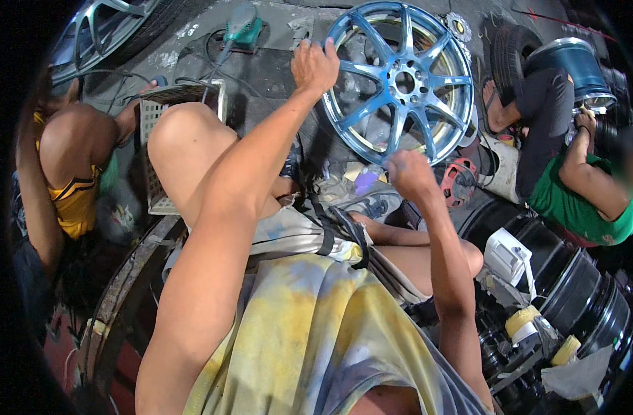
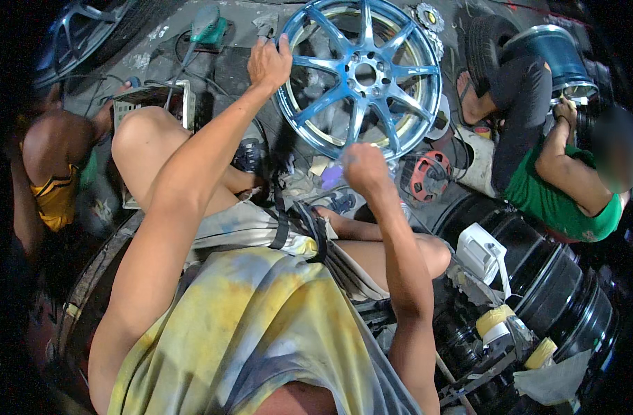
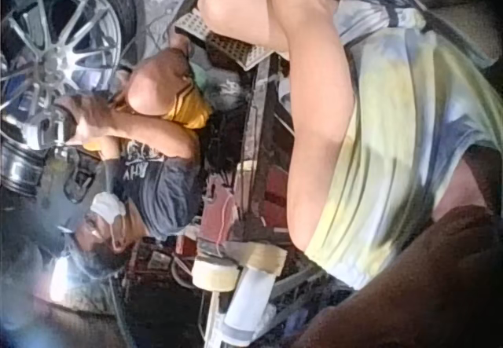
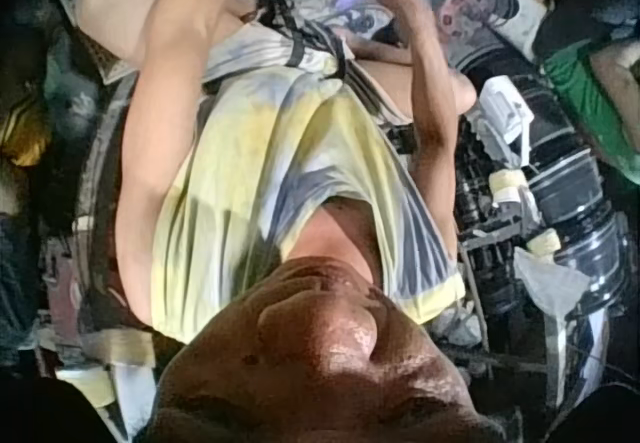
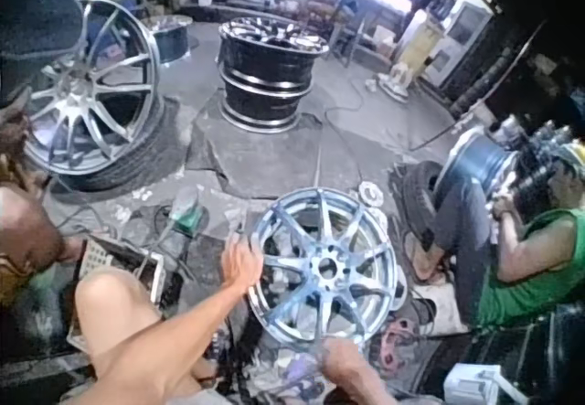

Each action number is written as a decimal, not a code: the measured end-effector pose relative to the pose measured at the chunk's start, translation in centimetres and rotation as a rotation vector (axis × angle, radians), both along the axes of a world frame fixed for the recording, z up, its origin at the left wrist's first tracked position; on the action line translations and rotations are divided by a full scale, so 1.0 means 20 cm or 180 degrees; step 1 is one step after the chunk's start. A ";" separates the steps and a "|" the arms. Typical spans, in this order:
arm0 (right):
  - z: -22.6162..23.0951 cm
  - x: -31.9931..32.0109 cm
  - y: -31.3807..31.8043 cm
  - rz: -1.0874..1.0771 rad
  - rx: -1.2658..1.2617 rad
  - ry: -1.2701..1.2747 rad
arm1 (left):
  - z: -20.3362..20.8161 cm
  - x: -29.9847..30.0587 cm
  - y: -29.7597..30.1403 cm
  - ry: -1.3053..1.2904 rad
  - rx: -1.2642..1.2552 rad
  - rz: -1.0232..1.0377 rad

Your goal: The person scrubs a blue car wheel with a purple sponge while sitting on the floor. They repeatedly rub the spokes and rim, occasionally adjusting their grip and the wheel's position.

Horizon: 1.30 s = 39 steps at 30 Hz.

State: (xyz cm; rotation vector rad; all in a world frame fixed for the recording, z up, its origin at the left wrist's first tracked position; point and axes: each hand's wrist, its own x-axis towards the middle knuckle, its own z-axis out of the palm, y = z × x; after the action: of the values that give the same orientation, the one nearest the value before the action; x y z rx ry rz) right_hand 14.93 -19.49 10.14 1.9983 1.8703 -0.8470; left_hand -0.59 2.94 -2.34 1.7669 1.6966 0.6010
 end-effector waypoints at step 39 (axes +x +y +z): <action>-0.14 -0.25 -0.38 -0.1191 0.2544 0.0307 | -0.02 -0.01 0.01 -0.0003 0.0054 -0.0020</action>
State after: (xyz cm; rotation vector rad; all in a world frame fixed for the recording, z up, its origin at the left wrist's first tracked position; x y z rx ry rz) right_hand 9.88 -27.05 7.30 2.8819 2.1362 -0.2643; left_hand -0.72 3.13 -2.69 1.7827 1.6894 0.6152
